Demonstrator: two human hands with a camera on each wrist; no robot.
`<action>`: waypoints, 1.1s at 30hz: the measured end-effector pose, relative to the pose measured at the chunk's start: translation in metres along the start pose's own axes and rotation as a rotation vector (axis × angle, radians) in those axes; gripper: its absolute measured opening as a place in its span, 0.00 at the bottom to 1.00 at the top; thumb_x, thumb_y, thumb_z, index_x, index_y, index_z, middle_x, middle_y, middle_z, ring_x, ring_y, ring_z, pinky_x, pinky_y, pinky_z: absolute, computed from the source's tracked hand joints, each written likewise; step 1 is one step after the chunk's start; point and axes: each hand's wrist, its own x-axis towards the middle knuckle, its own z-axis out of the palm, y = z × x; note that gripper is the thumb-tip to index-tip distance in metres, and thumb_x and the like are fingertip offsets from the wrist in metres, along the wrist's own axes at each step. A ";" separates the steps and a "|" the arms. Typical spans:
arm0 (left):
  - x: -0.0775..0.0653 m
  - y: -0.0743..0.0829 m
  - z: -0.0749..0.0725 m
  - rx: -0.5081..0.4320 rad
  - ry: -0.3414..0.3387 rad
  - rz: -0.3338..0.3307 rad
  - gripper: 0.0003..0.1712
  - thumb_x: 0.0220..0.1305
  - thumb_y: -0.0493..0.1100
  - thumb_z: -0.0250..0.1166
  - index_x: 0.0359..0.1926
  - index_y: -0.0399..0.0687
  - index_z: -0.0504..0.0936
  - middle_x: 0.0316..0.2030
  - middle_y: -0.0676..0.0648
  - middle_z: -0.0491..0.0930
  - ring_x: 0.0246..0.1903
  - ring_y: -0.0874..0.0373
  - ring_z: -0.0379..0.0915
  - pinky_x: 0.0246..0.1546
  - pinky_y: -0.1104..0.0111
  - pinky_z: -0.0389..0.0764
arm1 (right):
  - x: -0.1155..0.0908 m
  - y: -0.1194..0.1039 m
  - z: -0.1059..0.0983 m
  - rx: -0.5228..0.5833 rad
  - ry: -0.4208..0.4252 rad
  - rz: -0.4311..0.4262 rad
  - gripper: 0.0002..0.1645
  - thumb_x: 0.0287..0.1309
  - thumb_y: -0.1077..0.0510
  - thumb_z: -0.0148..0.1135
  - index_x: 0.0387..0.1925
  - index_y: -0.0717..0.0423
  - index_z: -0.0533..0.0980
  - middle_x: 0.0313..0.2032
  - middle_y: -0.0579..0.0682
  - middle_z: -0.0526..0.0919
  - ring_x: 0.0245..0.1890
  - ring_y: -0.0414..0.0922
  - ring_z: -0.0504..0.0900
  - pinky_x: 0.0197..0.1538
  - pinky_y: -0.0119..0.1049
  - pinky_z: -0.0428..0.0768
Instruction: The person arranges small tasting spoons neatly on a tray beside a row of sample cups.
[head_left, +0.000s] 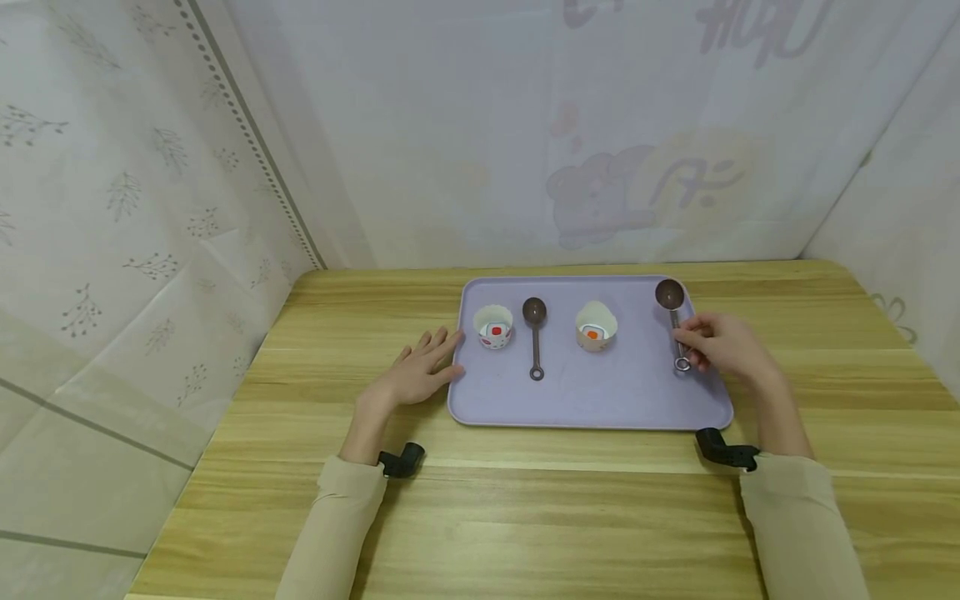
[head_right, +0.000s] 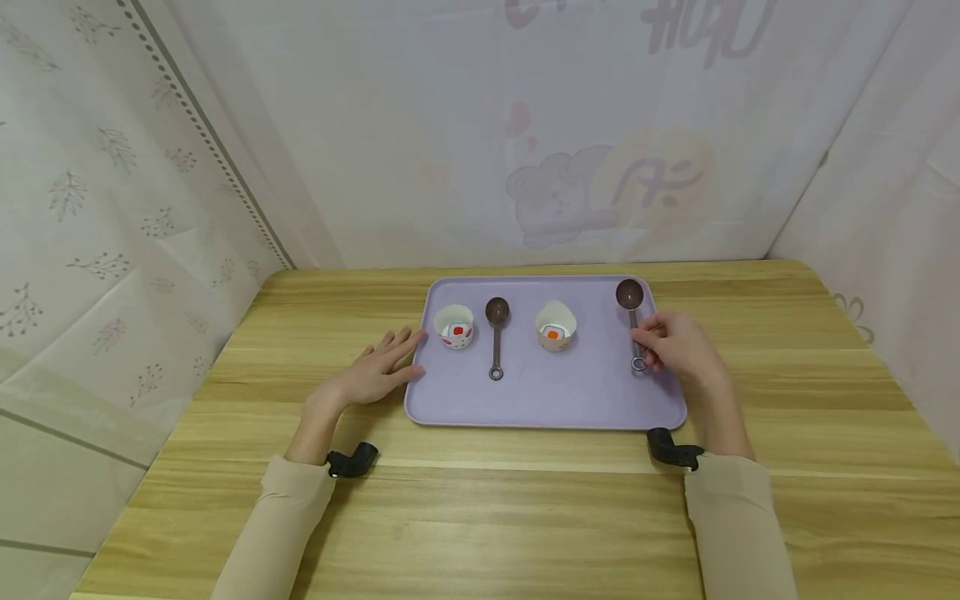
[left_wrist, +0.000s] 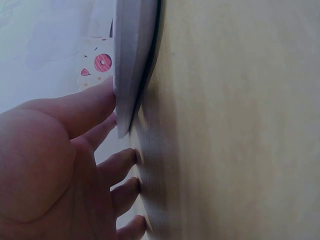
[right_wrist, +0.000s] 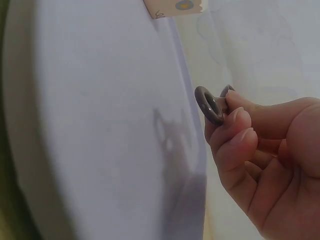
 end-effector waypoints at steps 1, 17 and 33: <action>0.000 0.000 0.000 -0.001 0.000 0.000 0.39 0.79 0.56 0.51 0.81 0.51 0.49 0.79 0.37 0.42 0.78 0.38 0.30 0.73 0.39 0.32 | 0.000 -0.001 0.000 0.002 -0.003 -0.001 0.20 0.75 0.55 0.55 0.50 0.72 0.72 0.24 0.51 0.78 0.22 0.41 0.76 0.27 0.35 0.79; 0.000 -0.001 0.000 -0.001 -0.007 0.001 0.39 0.79 0.56 0.50 0.81 0.51 0.48 0.79 0.37 0.41 0.78 0.38 0.29 0.73 0.41 0.31 | 0.006 0.002 0.008 -0.016 -0.021 -0.010 0.16 0.74 0.59 0.57 0.47 0.73 0.73 0.21 0.50 0.77 0.20 0.41 0.76 0.25 0.34 0.79; 0.000 -0.001 0.000 -0.001 -0.004 -0.003 0.39 0.79 0.56 0.50 0.81 0.52 0.48 0.79 0.38 0.41 0.78 0.39 0.29 0.73 0.41 0.32 | 0.009 0.000 0.018 -0.036 -0.036 0.012 0.17 0.73 0.58 0.58 0.46 0.72 0.74 0.19 0.47 0.77 0.19 0.42 0.76 0.25 0.33 0.78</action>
